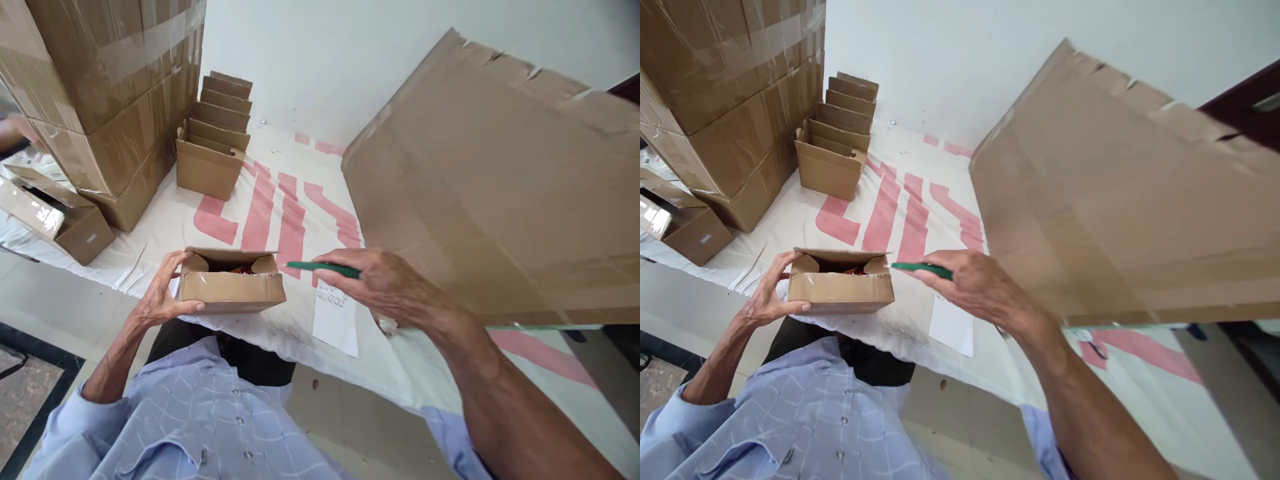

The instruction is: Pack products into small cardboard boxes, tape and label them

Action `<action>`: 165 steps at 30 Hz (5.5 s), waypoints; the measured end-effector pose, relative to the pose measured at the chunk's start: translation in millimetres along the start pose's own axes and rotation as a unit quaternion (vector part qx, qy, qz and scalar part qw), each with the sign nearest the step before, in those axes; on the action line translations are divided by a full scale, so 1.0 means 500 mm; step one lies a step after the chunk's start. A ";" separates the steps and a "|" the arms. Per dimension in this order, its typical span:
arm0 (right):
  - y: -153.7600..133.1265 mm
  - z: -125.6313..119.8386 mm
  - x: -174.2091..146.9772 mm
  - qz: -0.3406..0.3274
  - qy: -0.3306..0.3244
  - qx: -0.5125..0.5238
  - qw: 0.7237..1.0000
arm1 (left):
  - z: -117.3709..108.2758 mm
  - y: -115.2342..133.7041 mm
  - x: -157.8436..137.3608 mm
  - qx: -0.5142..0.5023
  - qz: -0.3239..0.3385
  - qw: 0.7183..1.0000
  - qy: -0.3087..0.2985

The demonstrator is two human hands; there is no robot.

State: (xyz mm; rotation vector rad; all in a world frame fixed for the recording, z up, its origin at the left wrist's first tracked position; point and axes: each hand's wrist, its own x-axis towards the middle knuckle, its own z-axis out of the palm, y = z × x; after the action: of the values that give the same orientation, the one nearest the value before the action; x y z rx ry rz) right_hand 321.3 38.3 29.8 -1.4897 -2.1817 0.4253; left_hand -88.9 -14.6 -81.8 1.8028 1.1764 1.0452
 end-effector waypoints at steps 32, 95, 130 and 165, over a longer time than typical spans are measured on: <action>-0.231 0.277 0.050 -0.193 -0.033 0.074 0.978 | -0.004 0.029 0.007 0.020 -0.011 0.999 -0.029; -0.082 0.141 -0.057 -0.093 -0.001 0.238 0.967 | -0.054 0.048 0.034 0.147 0.089 0.984 -0.053; -0.174 0.165 0.053 -0.235 -0.092 -0.034 0.967 | -0.012 0.016 -0.043 0.183 0.235 0.954 -0.018; -0.169 0.167 0.073 -0.194 -0.143 0.158 0.958 | -0.015 0.037 -0.041 0.260 0.302 0.917 -0.026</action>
State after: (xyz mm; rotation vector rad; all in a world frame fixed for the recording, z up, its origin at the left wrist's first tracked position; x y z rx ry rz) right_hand 199.1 41.8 8.0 -0.8464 -2.4111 0.8446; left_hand -94.5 -38.4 -67.0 2.7130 0.9290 1.0594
